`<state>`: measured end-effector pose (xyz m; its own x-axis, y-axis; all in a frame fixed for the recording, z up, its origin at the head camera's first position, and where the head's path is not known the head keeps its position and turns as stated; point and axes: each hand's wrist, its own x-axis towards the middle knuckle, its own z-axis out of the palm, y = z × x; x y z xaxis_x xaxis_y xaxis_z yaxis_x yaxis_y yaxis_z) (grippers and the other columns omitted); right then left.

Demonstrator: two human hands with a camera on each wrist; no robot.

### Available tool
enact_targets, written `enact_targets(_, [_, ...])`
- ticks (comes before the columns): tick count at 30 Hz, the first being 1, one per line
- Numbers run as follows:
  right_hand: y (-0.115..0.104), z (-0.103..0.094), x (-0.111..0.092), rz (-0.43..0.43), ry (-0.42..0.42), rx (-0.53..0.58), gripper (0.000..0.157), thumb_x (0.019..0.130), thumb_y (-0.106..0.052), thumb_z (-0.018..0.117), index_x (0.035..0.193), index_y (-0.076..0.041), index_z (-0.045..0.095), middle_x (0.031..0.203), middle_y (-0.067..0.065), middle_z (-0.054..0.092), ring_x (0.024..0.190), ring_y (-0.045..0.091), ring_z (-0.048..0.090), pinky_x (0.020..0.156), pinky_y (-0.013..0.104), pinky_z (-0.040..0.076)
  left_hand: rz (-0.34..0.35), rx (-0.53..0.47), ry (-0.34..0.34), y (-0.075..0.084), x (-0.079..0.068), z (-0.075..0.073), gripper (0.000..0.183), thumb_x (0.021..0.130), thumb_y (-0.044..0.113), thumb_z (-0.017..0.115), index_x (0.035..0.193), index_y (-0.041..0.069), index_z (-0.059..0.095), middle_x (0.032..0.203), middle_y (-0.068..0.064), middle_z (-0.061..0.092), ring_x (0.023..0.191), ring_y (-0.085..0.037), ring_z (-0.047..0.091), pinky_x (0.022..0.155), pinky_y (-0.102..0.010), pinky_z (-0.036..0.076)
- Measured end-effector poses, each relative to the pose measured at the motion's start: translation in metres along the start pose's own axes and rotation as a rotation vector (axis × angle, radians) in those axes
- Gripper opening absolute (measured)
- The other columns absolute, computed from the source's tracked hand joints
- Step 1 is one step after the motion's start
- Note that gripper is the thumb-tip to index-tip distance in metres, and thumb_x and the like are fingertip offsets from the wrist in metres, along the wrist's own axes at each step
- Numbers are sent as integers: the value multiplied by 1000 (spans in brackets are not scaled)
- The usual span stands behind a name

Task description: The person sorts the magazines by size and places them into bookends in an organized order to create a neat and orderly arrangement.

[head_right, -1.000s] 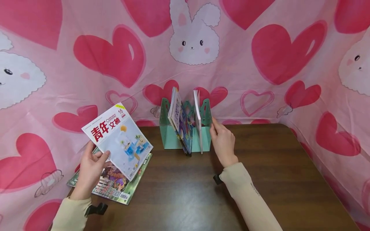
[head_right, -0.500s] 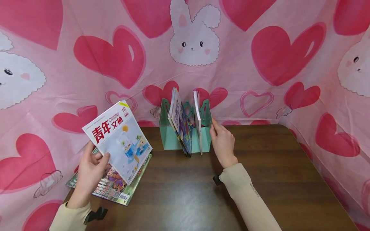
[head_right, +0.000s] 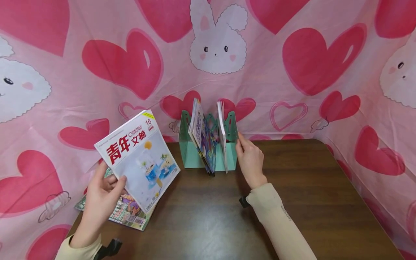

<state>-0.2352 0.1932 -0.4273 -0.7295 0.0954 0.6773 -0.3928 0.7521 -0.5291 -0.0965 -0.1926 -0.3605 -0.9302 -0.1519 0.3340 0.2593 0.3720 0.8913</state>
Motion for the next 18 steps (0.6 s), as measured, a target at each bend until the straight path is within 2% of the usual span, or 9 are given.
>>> enact_targets(3, [0, 0, 0, -3, 2, 2, 35, 100, -9, 67, 135, -5, 69, 79, 19, 71, 49, 24, 45, 46, 38, 37, 20, -10, 6, 7, -4, 2, 61, 98, -9, 60, 154, 11, 46, 121, -30, 70, 91, -4, 74, 65, -24, 61])
enact_targets(8, [-1, 0, 1, -2, -6, 10, 36, 100, -9, 68, 136, -5, 69, 77, 19, 70, 49, 25, 47, 45, 39, 39, 53, 5, 21, 18, -11, 7, 60, 95, -12, 62, 150, 8, 50, 113, -30, 72, 85, -1, 73, 60, -25, 61])
enact_targets(14, [0, 0, 1, -5, 5, 9, 36, 100, -9, 68, 135, -5, 70, 86, 21, 74, 54, 32, 56, 49, 49, 46, 91, -21, 20, 28, -18, 15, 64, 92, -17, 63, 150, 6, 51, 111, -29, 73, 86, -3, 74, 68, -21, 61])
enact_targets(16, [0, 0, 1, -6, 7, 7, 36, 99, -9, 68, 135, -5, 70, 90, 21, 75, 55, 32, 58, 50, 48, 47, 104, -28, 13, 31, -20, 18, 64, 91, -17, 63, 149, 6, 52, 111, -28, 74, 87, -4, 74, 71, -21, 61])
enact_targets(18, [-1, -1, 0, 2, -5, 15, 37, 100, -9, 68, 137, -6, 69, 87, 21, 74, 51, 30, 54, 47, 44, 43, 114, -29, 6, 33, -23, 20, 62, 91, -17, 64, 148, 5, 53, 109, -27, 75, 87, -5, 74, 71, -21, 61])
